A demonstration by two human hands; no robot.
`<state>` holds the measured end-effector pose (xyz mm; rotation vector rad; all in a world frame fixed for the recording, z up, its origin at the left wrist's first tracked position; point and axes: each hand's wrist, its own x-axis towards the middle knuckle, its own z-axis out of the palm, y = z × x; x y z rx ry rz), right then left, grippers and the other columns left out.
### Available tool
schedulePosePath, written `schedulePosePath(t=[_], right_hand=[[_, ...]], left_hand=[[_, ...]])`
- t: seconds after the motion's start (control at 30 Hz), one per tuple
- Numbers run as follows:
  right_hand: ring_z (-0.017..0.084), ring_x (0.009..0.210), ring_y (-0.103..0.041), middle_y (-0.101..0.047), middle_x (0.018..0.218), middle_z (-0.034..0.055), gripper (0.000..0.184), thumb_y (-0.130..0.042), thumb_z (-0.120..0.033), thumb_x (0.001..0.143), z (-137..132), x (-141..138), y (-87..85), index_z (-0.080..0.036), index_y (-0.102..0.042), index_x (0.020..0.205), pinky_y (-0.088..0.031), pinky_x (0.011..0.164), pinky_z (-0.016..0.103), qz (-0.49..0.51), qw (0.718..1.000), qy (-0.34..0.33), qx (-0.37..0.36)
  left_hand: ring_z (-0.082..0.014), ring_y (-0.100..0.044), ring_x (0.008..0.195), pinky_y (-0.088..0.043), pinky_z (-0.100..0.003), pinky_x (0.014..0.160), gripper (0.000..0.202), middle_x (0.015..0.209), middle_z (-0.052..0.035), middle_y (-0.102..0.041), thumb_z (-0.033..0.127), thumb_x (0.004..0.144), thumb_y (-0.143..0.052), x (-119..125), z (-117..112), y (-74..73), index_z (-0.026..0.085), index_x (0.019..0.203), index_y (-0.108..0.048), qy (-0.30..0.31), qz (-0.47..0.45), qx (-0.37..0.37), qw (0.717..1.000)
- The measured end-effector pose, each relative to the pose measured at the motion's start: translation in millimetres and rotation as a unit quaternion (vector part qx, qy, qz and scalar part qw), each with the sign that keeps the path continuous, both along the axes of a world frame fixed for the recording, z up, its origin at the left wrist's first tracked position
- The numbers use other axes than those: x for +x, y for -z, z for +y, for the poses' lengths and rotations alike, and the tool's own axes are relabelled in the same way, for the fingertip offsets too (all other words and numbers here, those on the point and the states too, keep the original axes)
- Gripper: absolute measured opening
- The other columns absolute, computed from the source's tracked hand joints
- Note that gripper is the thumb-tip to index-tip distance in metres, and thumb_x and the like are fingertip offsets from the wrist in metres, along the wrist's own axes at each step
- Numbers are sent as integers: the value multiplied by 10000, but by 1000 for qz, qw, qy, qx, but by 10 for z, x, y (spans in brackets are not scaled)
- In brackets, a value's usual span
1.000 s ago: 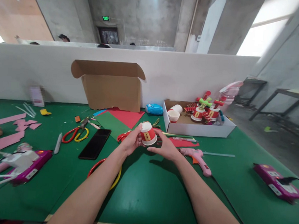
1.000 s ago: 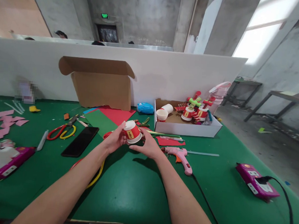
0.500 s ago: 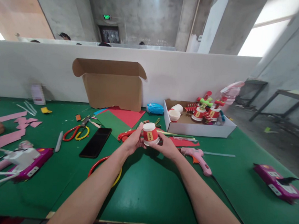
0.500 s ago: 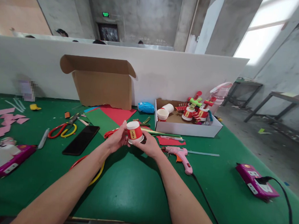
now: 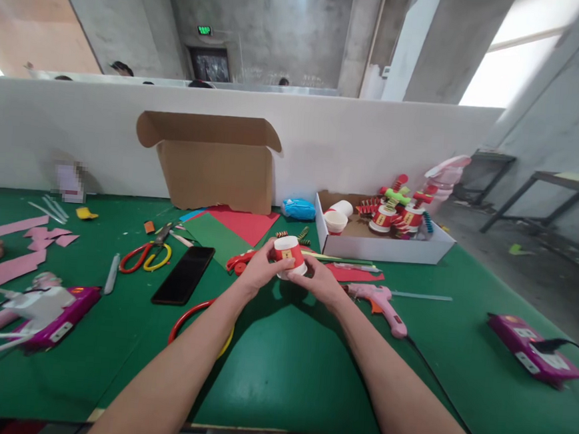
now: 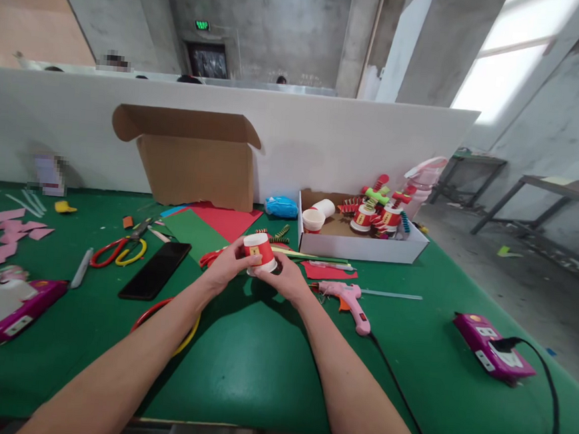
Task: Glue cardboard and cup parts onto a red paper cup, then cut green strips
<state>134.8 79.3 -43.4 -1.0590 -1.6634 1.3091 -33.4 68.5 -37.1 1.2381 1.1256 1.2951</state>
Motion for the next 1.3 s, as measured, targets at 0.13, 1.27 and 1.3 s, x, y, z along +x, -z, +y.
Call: schedulePosePath(t=[0.13, 1.27, 1.3], right_hand=[[205, 977, -651, -703, 1129, 62, 412, -591, -533, 864, -1, -19, -20, -223, -653, 1127, -536, 812, 328, 103, 985, -16, -141], [140, 807, -682, -737, 954, 54, 225, -752, -265, 776, -59, -103, 29, -167, -692, 970, -563, 767, 272, 242, 938, -48, -243], [141, 822, -681, -737, 965, 53, 227, -752, -265, 774, -57, -102, 28, -169, -698, 973, -559, 772, 270, 239, 941, -45, -237]], left_hand=[[-219, -648, 942, -500, -348, 847, 566, 1012, -52, -719, 389, 596, -835, -29, 37, 41, 184, 1075, -615, -22, -37, -1, 999], [-195, -647, 867, -495, -318, 792, 528, 951, -48, -725, 455, 568, -826, 35, -8, -39, 174, 972, -634, -40, -87, -2, 995], [-195, -647, 869, -496, -317, 791, 532, 954, -48, -725, 450, 572, -826, 35, -6, -35, 175, 984, -632, -37, -89, -2, 995]])
